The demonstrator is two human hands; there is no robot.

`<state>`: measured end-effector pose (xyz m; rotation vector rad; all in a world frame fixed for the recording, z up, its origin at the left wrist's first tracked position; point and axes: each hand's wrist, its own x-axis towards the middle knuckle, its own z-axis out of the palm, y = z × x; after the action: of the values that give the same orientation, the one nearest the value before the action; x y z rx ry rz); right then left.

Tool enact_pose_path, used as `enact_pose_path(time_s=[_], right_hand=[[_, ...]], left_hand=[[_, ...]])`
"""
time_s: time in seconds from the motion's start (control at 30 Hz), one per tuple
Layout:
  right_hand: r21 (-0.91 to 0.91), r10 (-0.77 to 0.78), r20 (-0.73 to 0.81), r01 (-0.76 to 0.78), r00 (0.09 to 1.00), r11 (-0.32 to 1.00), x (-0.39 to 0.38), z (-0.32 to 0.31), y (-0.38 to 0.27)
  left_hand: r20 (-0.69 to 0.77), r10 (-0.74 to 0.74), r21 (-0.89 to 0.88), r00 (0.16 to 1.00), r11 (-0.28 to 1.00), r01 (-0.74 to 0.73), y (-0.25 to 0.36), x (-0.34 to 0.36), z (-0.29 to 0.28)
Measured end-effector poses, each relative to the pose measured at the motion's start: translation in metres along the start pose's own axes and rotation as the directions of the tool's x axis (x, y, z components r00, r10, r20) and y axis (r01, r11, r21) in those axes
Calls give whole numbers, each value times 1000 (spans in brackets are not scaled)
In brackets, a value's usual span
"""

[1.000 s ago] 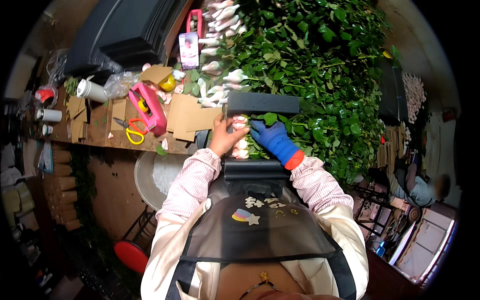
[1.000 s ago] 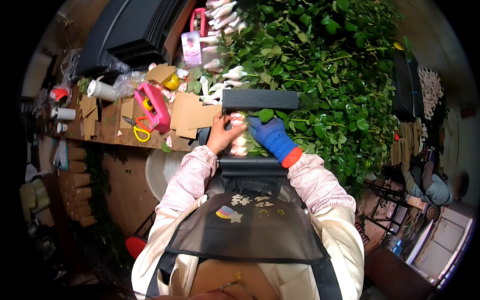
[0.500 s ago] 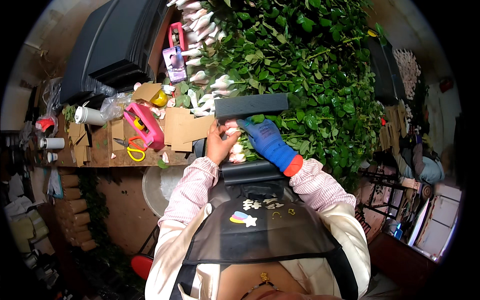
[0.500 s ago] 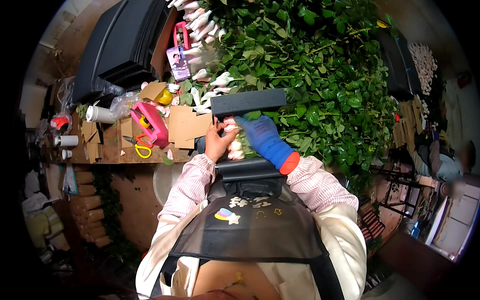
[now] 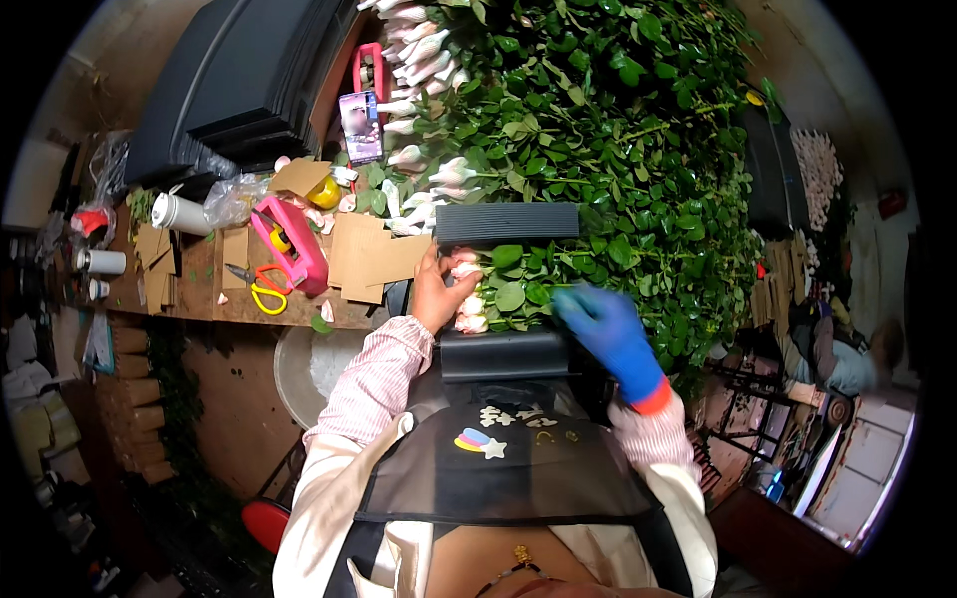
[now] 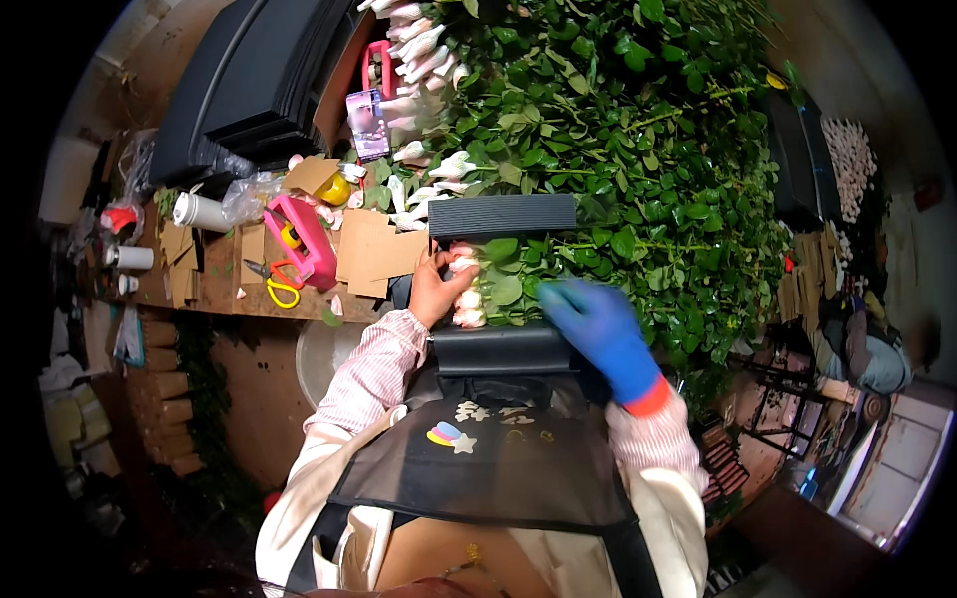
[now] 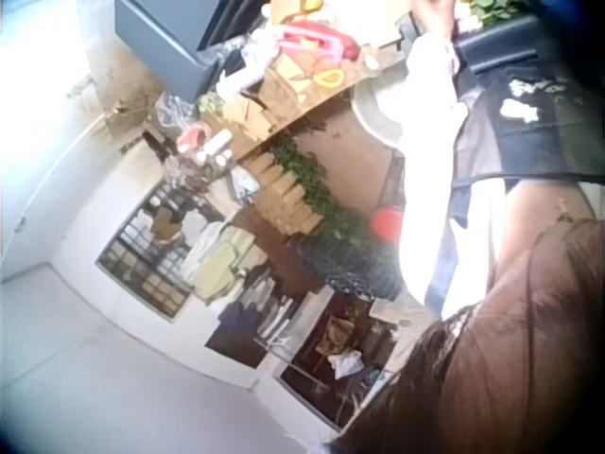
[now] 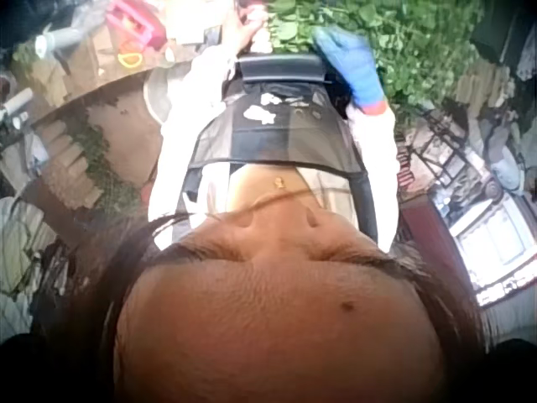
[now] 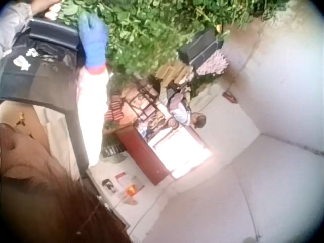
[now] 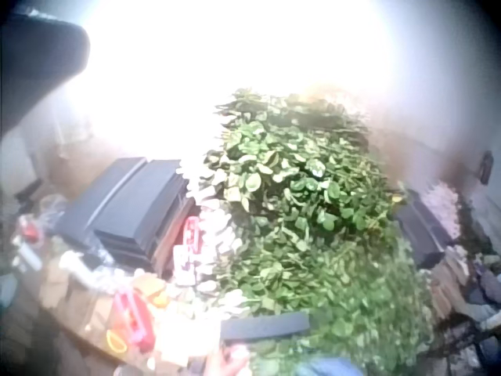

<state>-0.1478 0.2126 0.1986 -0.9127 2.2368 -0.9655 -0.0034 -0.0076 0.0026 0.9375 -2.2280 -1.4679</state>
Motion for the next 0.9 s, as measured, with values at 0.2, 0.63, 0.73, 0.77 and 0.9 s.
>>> enact_pose_path(time_s=[0.2,0.63,0.73,0.77,0.9], right_hand=[[-359,437,370,-308,820,881,-94,13,89],[233,-399,189,354,897,906,-4,3,9],[-356,-462,323,558,826,749,31,30,18],[-405,-451,298,540,841,738,35,40,19],[-408,-402,263,478,877,777,31,49,20]], left_hand=[[150,-103,-290,983,946,143,5,3,-4],[106,140,-296,985,950,-103,-40,13,10],[169,212,-283,962,946,-159,-8,14,-13],[220,188,-307,957,945,-115,-17,18,-27],[433,-131,-279,892,921,270,-23,7,-74]])
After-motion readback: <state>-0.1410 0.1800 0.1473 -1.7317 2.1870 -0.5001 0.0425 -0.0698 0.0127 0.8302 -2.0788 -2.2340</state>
